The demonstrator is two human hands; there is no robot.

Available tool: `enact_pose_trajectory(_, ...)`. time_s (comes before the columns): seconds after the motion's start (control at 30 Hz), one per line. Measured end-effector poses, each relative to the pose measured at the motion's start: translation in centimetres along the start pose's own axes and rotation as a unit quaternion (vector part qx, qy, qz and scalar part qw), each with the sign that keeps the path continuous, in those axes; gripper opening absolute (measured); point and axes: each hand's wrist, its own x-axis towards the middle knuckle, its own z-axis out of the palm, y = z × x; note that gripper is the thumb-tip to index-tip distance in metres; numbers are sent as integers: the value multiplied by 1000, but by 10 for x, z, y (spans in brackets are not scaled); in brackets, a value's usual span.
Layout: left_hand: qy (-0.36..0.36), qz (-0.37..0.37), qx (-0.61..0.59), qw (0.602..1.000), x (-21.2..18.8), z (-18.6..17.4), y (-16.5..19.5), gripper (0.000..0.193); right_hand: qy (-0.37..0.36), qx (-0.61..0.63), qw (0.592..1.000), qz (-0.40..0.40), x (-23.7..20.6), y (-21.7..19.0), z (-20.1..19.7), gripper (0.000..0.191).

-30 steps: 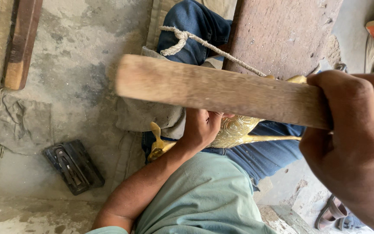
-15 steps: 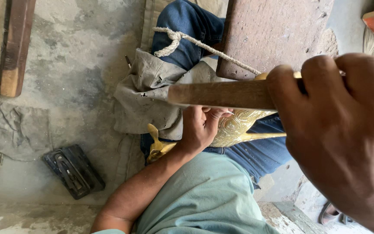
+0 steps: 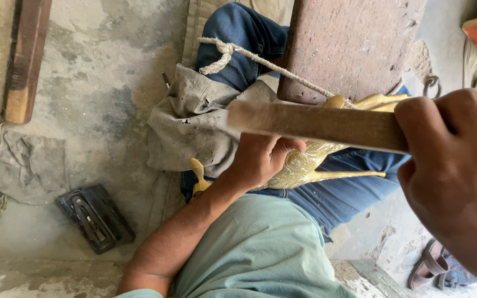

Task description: The person sits on the floor with a brass deer figurine resting on their lap and a wooden board braced against their legs. They hold a small punch against the figurine's engraved surface and strike it with a wooden mallet, repositioning the punch repeatedly to work the decoration across the brass body.

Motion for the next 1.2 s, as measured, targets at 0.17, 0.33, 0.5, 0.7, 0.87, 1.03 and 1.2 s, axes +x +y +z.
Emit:
enact_pose_trajectory(0.17,-35,49,18,998,-1,-1,2,17,53,-18,998,-39,-3,1,16,33)
enact_pose_trajectory(0.33,-69,41,100,992,-2,-6,2,22,1,258,951,169,-6,5,18,43)
enact_pose_trajectory(0.5,-69,69,86,991,-3,-3,6,21,41,48,998,-2,-5,6,12,39)
enact_pose_trajectory(0.7,-20,13,41,999,0,-3,16,15,41,110,989,89,-22,16,28,41)
enact_pose_trajectory(0.87,60,-90,-95,990,2,-12,29,10,118,272,944,146,-63,52,68,33)
enact_pose_trajectory(1.03,93,-191,-147,966,7,-28,43,19,138,376,850,343,-103,72,131,32)
enact_pose_trajectory(1.2,75,-268,-163,947,25,-22,59,23,176,617,629,439,-126,70,201,25)
